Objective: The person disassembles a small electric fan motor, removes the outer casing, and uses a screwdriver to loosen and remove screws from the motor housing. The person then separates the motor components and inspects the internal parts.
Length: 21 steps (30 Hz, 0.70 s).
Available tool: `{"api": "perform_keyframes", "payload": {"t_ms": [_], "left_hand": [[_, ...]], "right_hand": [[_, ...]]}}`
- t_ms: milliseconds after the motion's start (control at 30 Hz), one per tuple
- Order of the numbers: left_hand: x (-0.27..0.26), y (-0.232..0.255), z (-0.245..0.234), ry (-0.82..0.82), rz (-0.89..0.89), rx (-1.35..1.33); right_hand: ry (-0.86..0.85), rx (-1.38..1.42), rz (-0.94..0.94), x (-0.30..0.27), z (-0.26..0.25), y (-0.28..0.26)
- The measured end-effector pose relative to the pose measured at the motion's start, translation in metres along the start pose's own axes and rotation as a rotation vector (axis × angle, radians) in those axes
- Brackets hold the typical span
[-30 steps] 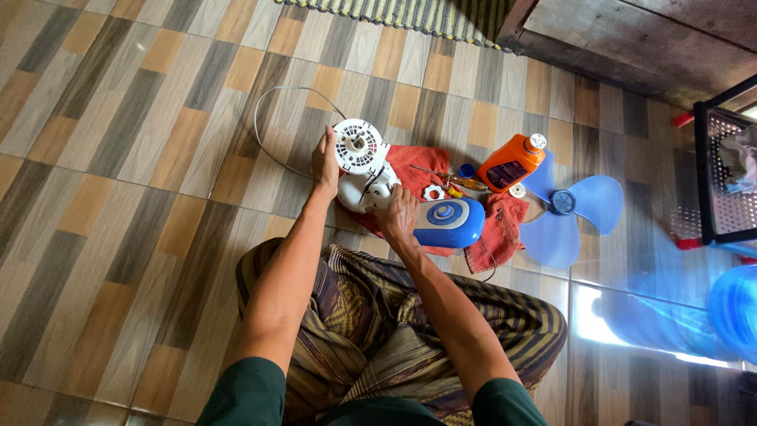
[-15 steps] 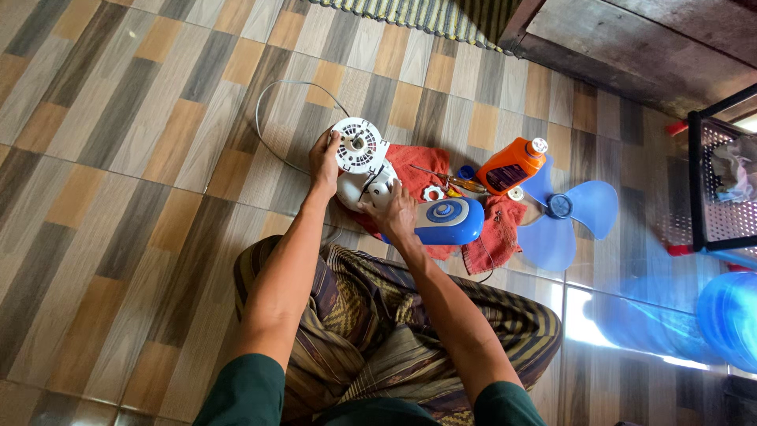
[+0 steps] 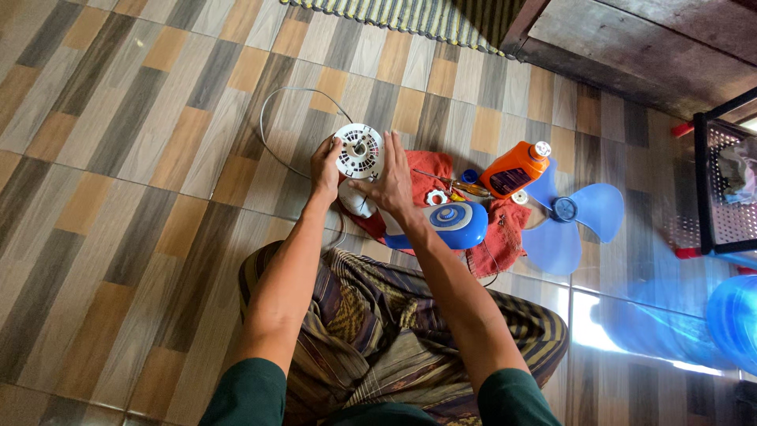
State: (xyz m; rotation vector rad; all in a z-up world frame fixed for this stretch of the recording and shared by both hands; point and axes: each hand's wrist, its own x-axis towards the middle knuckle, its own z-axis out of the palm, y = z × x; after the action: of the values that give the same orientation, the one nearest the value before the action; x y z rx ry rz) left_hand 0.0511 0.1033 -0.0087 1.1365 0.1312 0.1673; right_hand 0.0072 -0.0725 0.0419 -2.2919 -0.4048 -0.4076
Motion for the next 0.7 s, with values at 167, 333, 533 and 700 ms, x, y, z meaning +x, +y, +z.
{"api": "perform_keyframes", "payload": {"t_ms": [167,333,533,700], "left_hand": [[-0.002,0.004,0.002,0.02,-0.017,0.032],[-0.002,0.004,0.0,0.019,-0.028,0.018],[0.0,-0.001,-0.006,0.033,-0.042,-0.009],[0.002,-0.004,-0.007,0.032,-0.034,-0.073]], "right_hand": [[-0.192,0.042,0.085,0.018,-0.007,-0.006],[-0.119,0.087,0.016,0.015,-0.004,-0.005],[-0.054,0.081,-0.014,0.012,-0.002,-0.008],[-0.01,0.03,-0.083,0.015,-0.008,-0.009]]}}
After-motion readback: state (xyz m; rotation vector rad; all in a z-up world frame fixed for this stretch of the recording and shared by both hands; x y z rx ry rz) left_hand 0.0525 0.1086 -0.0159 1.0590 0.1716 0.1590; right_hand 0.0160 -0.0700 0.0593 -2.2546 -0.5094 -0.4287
